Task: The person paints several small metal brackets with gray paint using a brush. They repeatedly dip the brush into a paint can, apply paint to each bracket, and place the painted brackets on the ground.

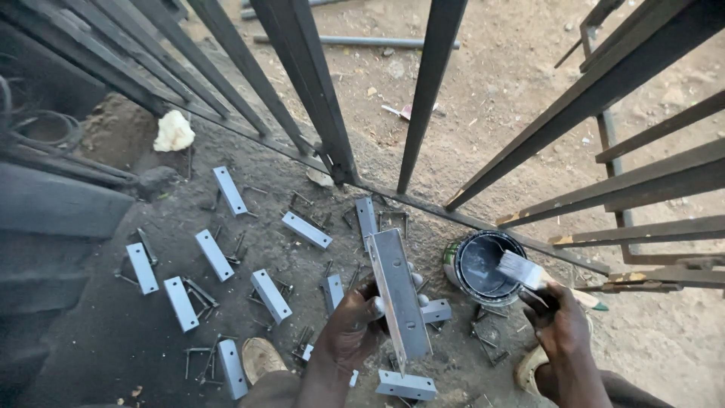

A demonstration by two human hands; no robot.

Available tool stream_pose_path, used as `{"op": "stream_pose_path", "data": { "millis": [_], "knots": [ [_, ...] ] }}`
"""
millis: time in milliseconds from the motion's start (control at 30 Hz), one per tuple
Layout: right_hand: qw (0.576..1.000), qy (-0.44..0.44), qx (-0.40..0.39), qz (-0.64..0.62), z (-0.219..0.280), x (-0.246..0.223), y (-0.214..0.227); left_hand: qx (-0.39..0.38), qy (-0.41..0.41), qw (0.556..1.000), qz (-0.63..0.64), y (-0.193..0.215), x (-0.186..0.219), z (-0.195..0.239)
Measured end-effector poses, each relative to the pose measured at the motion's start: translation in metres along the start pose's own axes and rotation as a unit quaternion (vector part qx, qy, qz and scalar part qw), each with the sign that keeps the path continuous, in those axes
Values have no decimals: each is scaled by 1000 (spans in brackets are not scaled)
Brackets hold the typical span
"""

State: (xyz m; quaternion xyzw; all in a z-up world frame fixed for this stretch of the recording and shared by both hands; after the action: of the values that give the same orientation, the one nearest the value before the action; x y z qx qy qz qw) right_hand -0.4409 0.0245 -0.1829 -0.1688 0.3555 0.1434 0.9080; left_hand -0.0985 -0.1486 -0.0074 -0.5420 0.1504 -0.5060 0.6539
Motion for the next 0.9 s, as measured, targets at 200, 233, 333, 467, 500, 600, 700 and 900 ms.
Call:
{"op": "stream_pose_path", "data": {
  "millis": [200,233,333,467,500,600,700,900],
  "knots": [
    [994,42,-68,-71,107,-54,-57,-101,-81,991,17,-21,5,11],
    [990,69,-100,-68,137,-67,-70,-150,-91,984,17,-31,3,14],
    [781,457,-64,421,205,-75,-68,-132,-113,983,63,-31,-10,30],
    [942,210,-254,60,341,-138,-158,-86,-142,985,37,-8,-44,35],
    [935,226,-242,126,351,-142,-161,-85,-118,988,50,-9,-51,40],
    [922,212,-215,241,401,-172,-183,-92,-105,988,68,-37,-63,61],
    [917,215,-211,261,429,-194,-190,-87,-105,988,70,-34,-75,68],
    [910,206,-244,266,460,-196,-161,-130,-102,986,8,-80,-61,90]
  ]
}}
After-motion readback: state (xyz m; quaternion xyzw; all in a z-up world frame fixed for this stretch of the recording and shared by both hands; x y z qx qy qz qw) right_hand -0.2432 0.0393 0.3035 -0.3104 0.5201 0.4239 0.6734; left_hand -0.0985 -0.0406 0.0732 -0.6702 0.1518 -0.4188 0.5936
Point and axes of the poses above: each hand's wrist, its own z-axis away from the middle knuckle, its own y-axis out of the back of the hand, x = y × z, the point moved 2 cm from there along -z, towards the middle knuckle, and after that the axes turned 4 degrees about -x, right-handed, at the moved point
